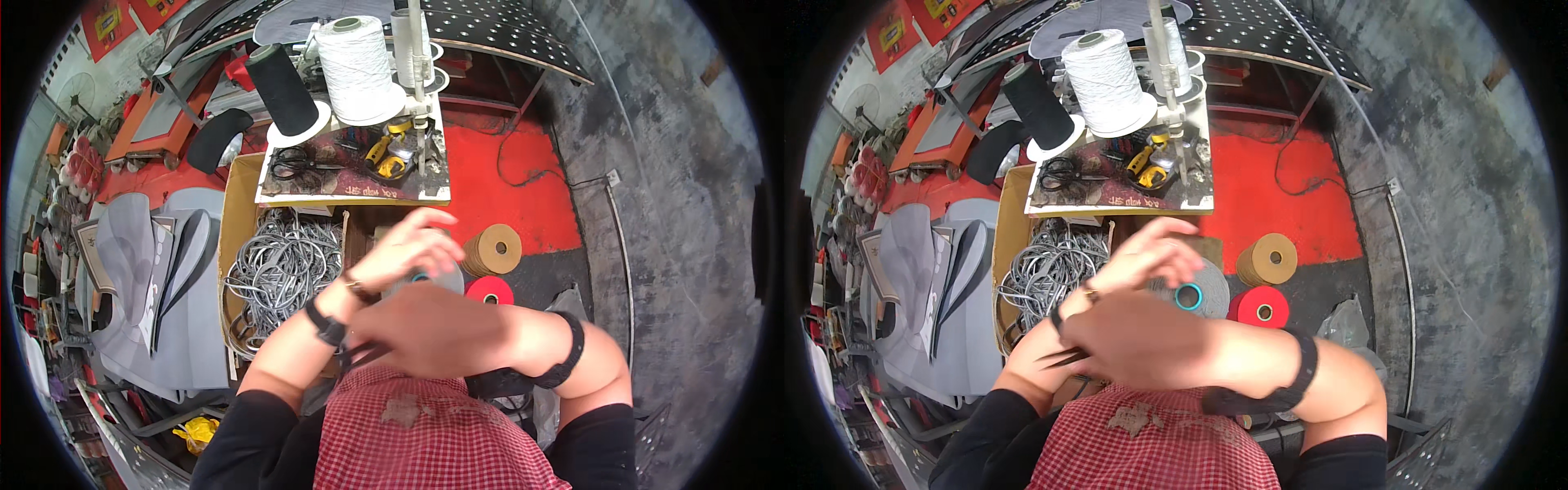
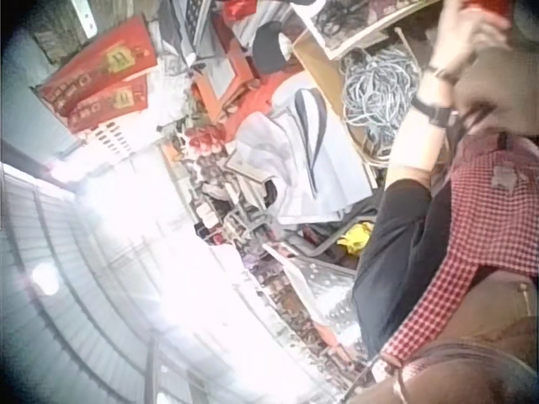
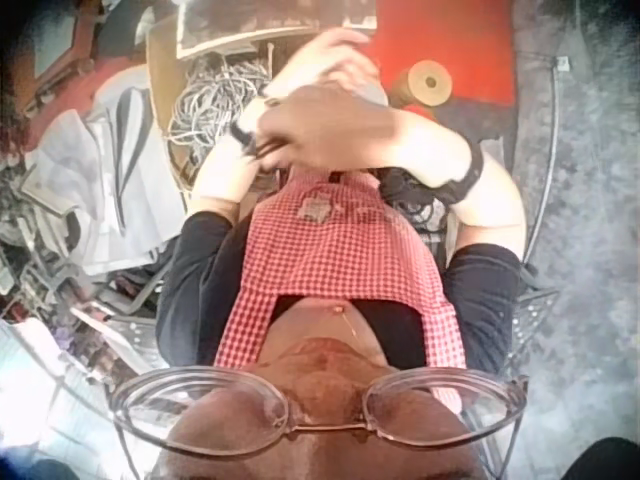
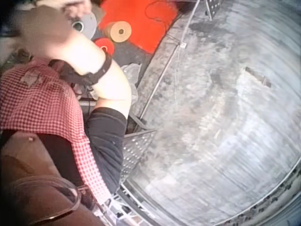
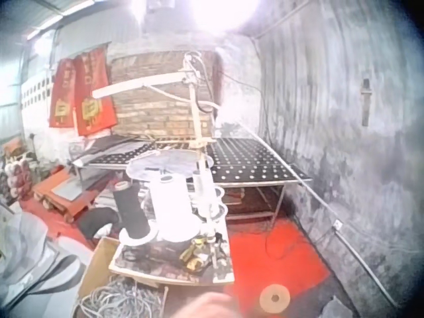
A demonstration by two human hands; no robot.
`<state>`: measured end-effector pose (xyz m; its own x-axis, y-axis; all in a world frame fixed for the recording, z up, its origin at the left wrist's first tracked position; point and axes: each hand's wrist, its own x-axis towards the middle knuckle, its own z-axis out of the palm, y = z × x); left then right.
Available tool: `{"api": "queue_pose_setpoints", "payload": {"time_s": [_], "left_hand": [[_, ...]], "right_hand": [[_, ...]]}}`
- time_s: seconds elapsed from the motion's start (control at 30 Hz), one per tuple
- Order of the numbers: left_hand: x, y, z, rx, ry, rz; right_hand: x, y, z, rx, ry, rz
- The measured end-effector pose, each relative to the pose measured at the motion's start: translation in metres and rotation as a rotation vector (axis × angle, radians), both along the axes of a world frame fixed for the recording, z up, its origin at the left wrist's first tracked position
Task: The recorder uses a sewing machine and hand tools to finish the edges of large floor mats in a workshop.
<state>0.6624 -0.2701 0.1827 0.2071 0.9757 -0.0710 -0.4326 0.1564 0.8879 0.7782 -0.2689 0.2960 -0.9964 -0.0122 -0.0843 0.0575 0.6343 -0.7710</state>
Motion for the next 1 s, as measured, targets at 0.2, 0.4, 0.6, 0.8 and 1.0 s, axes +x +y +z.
{"api": "queue_pose_setpoints", "payload": {"time_s": [0.2,0.4,0.6,0.8,1.0], "left_hand": [[0.091,-0.017,0.008,0.559,0.419,-0.805],[0.05,-0.017,0.043,0.667,0.029,-0.764],[0.014,-0.002,0.041,0.419,-0.354,-0.014],[0.066,0.04,0.076,0.308,-0.131,0.158],[0.069,0.048,0.08,0.328,-0.106,0.176]], "right_hand": [[-0.054,0.075,-0.028,0.24,0.107,-0.319],[0.063,0.113,-0.135,-0.154,-0.052,-1.002],[0.121,0.037,-0.009,0.619,1.012,-0.753],[0.135,0.077,-0.031,-0.162,0.814,-1.222],[0.138,0.048,0.031,0.607,0.86,-0.983]]}}
